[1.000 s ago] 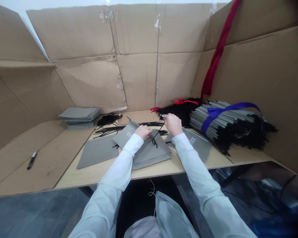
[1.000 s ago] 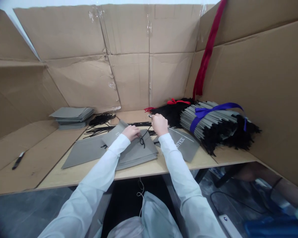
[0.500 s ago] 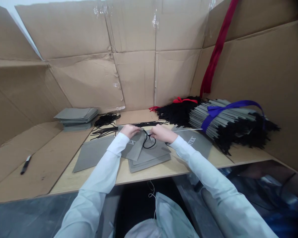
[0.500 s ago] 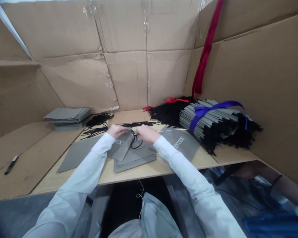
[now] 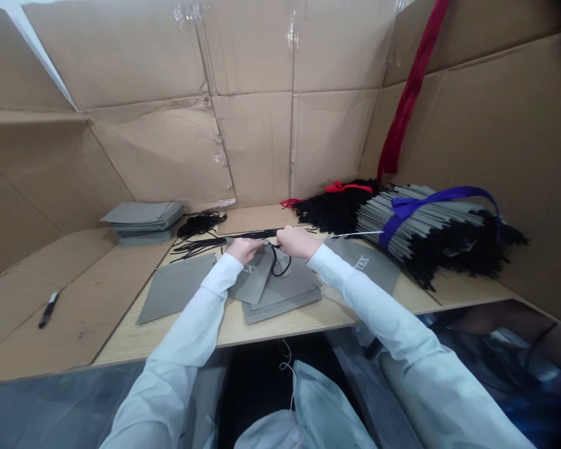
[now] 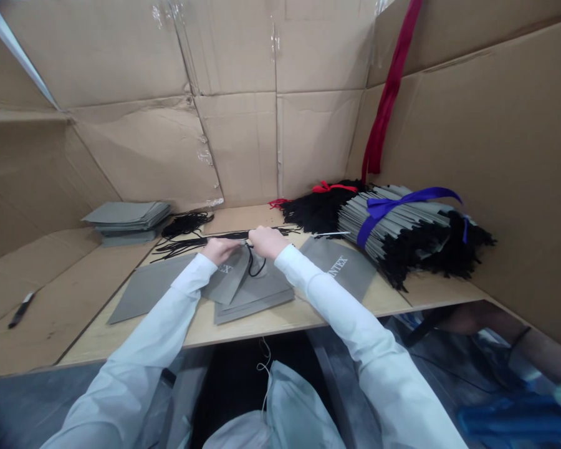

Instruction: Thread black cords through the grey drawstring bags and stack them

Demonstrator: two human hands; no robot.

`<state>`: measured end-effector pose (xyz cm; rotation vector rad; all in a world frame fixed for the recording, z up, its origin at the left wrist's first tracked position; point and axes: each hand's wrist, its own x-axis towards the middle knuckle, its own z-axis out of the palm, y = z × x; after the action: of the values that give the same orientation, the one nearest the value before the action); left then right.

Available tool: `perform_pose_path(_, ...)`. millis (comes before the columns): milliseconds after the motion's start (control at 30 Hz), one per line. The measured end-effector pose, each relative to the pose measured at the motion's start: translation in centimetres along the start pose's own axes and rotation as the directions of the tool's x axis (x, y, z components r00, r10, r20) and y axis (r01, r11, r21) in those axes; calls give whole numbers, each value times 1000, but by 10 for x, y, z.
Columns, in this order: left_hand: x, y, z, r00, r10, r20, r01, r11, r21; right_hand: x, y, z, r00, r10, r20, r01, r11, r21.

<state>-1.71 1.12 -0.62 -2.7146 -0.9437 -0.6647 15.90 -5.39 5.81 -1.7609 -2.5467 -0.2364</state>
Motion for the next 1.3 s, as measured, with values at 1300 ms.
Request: perform_pose_path(1300, 1, 25, -6, 931, -360, 68, 366, 910, -194, -13, -7, 20, 908, -413, 73, 328, 807, 490)
